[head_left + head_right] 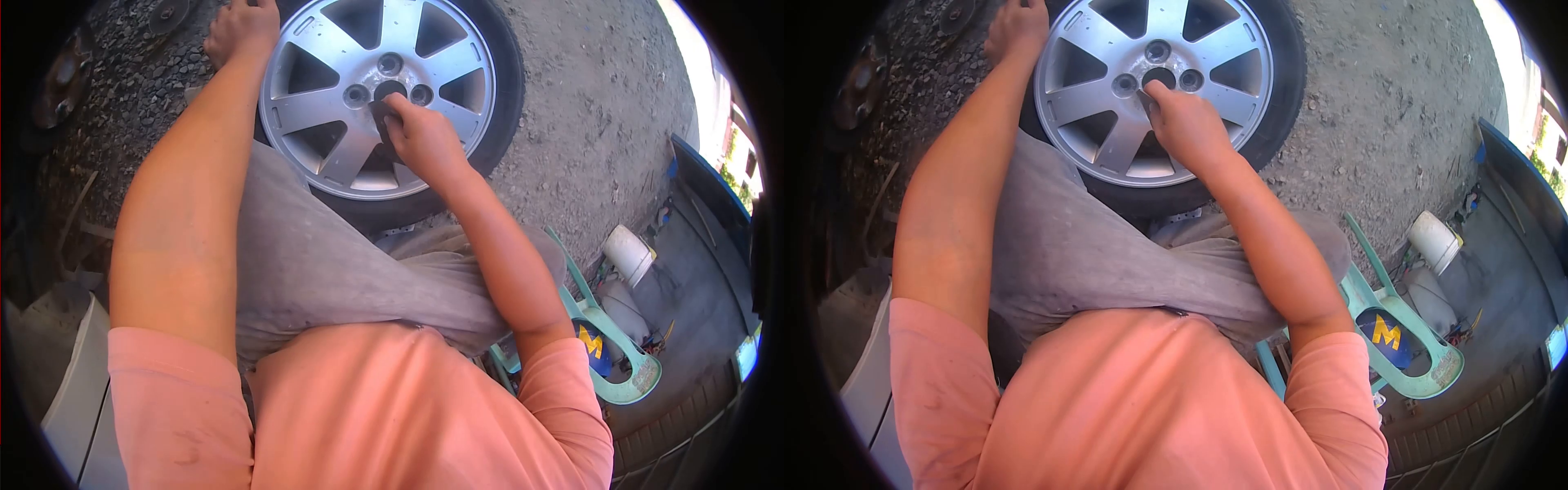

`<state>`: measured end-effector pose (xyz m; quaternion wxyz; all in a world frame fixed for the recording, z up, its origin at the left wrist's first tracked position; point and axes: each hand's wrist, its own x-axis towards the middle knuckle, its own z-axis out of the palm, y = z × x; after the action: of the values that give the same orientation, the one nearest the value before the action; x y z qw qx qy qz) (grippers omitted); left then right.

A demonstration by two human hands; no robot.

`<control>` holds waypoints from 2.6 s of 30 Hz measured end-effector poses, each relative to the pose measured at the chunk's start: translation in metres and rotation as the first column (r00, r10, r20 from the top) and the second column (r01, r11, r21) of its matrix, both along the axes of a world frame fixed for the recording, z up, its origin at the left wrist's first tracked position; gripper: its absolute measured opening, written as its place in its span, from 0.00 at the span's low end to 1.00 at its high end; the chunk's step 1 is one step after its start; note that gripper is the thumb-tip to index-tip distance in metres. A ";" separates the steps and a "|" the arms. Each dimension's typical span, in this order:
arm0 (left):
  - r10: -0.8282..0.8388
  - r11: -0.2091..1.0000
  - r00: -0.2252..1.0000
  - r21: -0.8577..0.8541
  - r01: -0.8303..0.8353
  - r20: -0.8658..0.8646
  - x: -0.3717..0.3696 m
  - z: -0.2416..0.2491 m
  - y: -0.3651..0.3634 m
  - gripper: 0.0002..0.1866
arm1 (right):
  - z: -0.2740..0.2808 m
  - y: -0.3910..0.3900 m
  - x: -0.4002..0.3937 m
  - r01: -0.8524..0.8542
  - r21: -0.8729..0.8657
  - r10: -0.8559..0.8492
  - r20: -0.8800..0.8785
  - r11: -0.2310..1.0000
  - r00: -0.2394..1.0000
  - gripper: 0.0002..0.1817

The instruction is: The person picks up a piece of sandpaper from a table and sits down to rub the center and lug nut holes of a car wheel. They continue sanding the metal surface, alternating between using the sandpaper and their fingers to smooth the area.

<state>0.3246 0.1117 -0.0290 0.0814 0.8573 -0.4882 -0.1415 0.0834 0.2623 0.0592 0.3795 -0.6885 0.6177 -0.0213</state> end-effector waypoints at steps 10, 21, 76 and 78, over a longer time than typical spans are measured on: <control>-0.013 1.000 1.000 0.005 0.013 0.001 0.001 0.003 0.000 0.33 | 0.011 -0.010 -0.006 -0.109 0.009 0.109 -0.048 0.994 0.993 0.11; 0.007 0.999 1.000 0.050 -0.007 -0.001 0.000 0.001 -0.001 0.34 | 0.009 -0.016 -0.012 -0.120 0.052 0.121 -0.014 0.991 0.993 0.15; 0.023 0.997 1.000 0.070 -0.022 -0.015 -0.002 0.006 -0.001 0.35 | 0.002 -0.038 -0.021 -0.078 0.176 0.063 0.090 0.981 0.994 0.21; 0.014 0.999 1.000 0.052 -0.013 -0.022 -0.001 0.003 -0.001 0.35 | 0.008 -0.051 -0.028 0.006 0.321 -0.058 0.153 0.947 0.986 0.22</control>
<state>0.3235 0.1102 -0.0263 0.0654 0.8608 -0.4777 -0.1631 0.0558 0.2109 0.0669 0.5340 -0.6038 0.5915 0.0172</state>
